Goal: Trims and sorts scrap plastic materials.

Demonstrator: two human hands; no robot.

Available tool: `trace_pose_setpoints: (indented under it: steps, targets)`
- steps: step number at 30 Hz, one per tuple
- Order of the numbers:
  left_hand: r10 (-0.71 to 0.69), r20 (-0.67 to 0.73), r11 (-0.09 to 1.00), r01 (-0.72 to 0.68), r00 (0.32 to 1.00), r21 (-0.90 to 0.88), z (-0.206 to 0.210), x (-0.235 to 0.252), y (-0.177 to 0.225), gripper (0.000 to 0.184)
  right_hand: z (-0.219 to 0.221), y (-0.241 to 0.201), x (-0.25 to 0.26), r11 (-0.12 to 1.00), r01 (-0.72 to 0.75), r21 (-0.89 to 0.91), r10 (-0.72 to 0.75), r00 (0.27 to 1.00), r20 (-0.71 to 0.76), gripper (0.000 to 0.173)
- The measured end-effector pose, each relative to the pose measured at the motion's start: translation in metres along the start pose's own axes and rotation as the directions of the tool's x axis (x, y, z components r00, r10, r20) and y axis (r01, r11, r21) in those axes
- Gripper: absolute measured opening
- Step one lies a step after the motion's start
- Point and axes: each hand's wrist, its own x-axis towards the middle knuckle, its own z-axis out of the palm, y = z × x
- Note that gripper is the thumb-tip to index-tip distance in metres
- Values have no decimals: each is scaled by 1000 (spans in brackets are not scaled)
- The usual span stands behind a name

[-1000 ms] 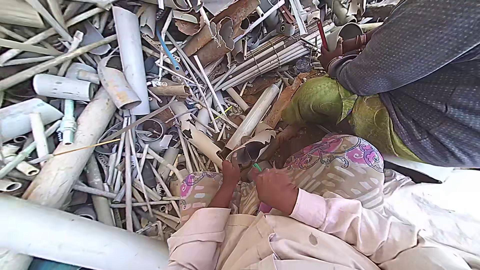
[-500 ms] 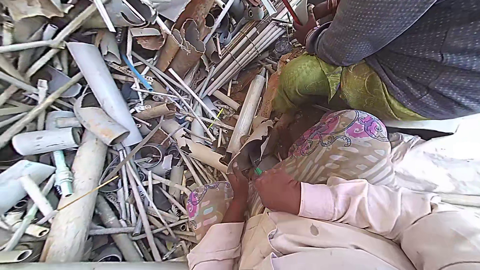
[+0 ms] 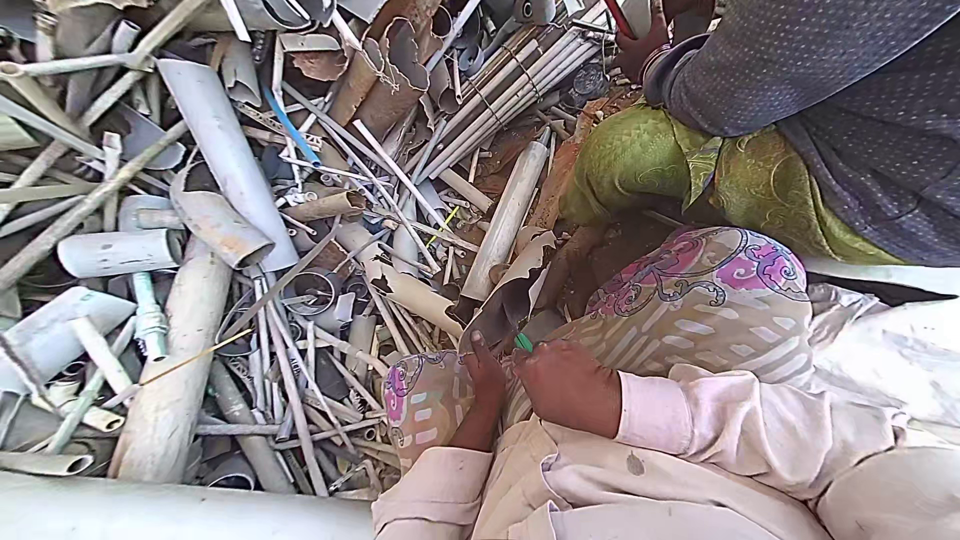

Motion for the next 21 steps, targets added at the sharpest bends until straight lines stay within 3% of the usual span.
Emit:
trace_pose_setpoints:
  steps: [6,9,13,18,21]
  targets:
    - [-31,90,985,46,995,-168,-1,-1,-20,57,32,39,58,995,-79,55,81,996,-41,36]
    - [-11,115,983,32,993,-182,2,-7,-14,53,22,25,34,998,-57,37,59,997,-40,34]
    - [-92,113,965,117,989,-236,-3,-9,5,53,9,-1,-5,999,40,-17,-40,999,-24,28]
    - [-60,164,944,110,985,-310,-2,-4,-17,53,32,42,57,997,-56,51,59,996,-73,33]
    - [-86,159,942,132,983,-308,1,-7,-13,50,28,35,46,996,-66,67,71,995,-72,33]
